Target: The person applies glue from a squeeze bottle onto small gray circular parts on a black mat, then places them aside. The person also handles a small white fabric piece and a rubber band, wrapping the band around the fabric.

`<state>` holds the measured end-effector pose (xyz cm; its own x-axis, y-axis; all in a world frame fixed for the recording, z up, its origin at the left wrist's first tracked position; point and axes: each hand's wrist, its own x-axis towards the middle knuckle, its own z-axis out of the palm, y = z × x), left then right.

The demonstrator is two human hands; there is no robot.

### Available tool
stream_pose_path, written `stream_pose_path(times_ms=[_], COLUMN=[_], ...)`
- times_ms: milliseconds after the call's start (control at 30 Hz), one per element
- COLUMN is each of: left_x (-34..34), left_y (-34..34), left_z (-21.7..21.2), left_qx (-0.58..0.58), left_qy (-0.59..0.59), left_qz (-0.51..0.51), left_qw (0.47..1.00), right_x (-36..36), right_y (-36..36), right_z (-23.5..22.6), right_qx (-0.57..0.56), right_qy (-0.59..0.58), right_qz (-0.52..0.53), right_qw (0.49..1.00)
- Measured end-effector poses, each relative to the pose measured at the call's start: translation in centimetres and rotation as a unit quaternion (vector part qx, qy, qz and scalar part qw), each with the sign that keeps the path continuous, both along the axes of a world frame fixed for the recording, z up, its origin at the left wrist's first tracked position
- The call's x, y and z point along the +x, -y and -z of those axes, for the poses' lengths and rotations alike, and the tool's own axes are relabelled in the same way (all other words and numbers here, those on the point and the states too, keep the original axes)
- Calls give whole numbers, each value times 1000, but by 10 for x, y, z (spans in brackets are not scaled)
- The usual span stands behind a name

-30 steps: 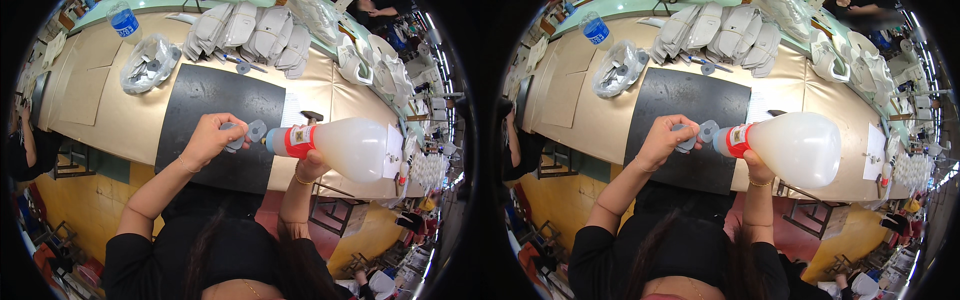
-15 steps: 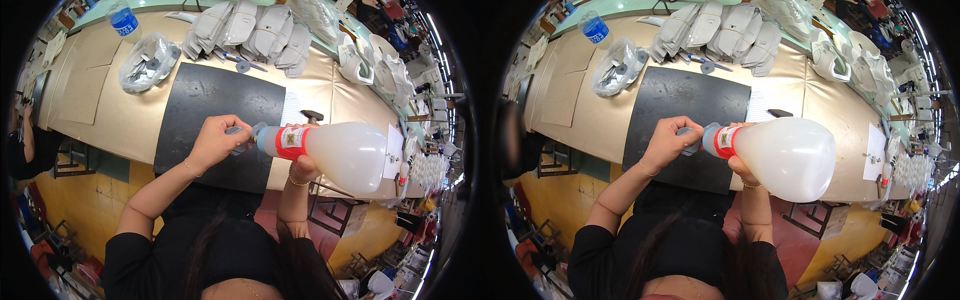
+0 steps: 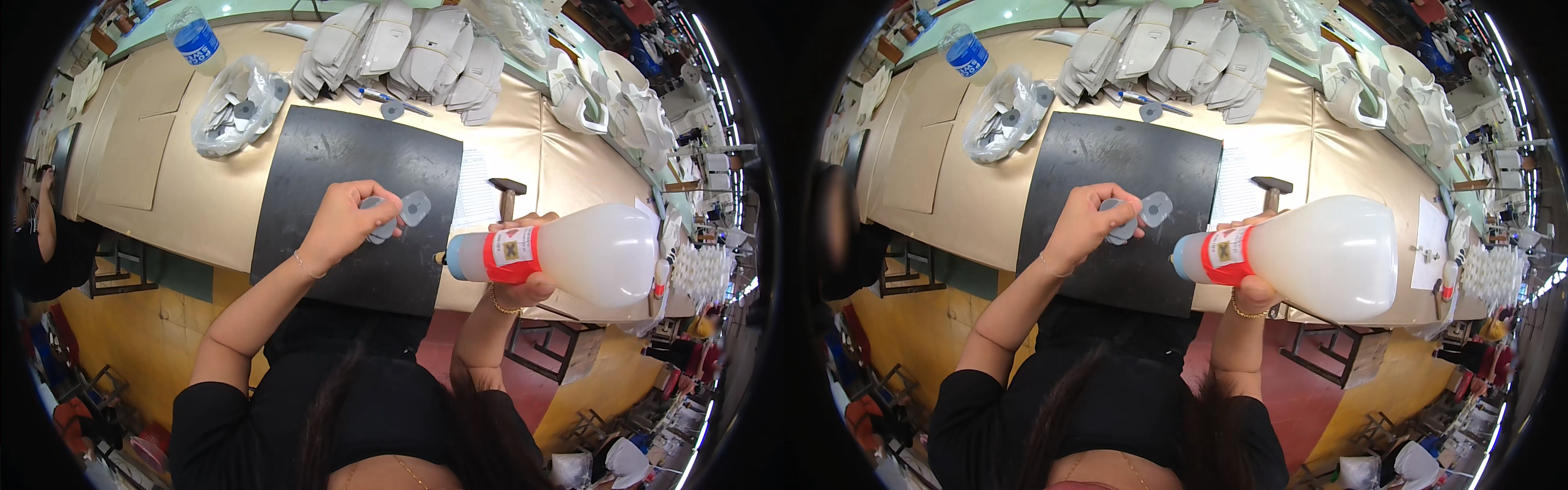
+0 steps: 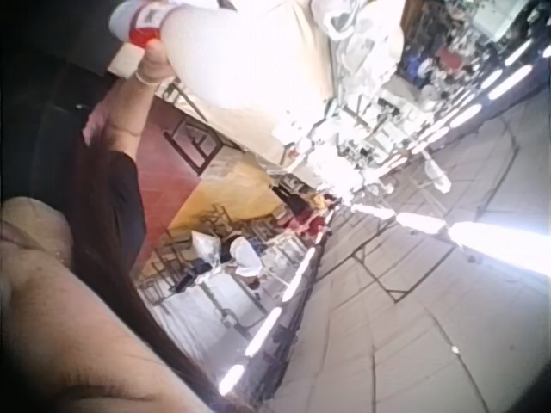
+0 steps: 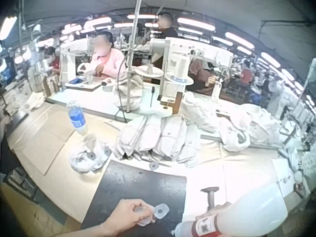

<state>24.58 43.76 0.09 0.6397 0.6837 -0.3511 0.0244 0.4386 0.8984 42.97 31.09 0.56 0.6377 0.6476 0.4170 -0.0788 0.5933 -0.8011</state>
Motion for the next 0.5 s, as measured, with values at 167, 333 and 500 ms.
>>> stream_pose_path(times_ms=[167,333,500], left_x=[30,69,97], left_y=[-53,-115,-140], left_z=[36,58,57], left_qx=[9,69,94], left_qy=[-68,-117,-151], left_qz=[-24,-4,51], left_qw=[997,991,983], right_x=[8,12,18], right_y=[11,18,22], right_z=[4,12,7], right_qx=[-50,-71,-80], right_qy=[4,40,47], right_qz=[52,116,113], right_qw=[997,990,989])
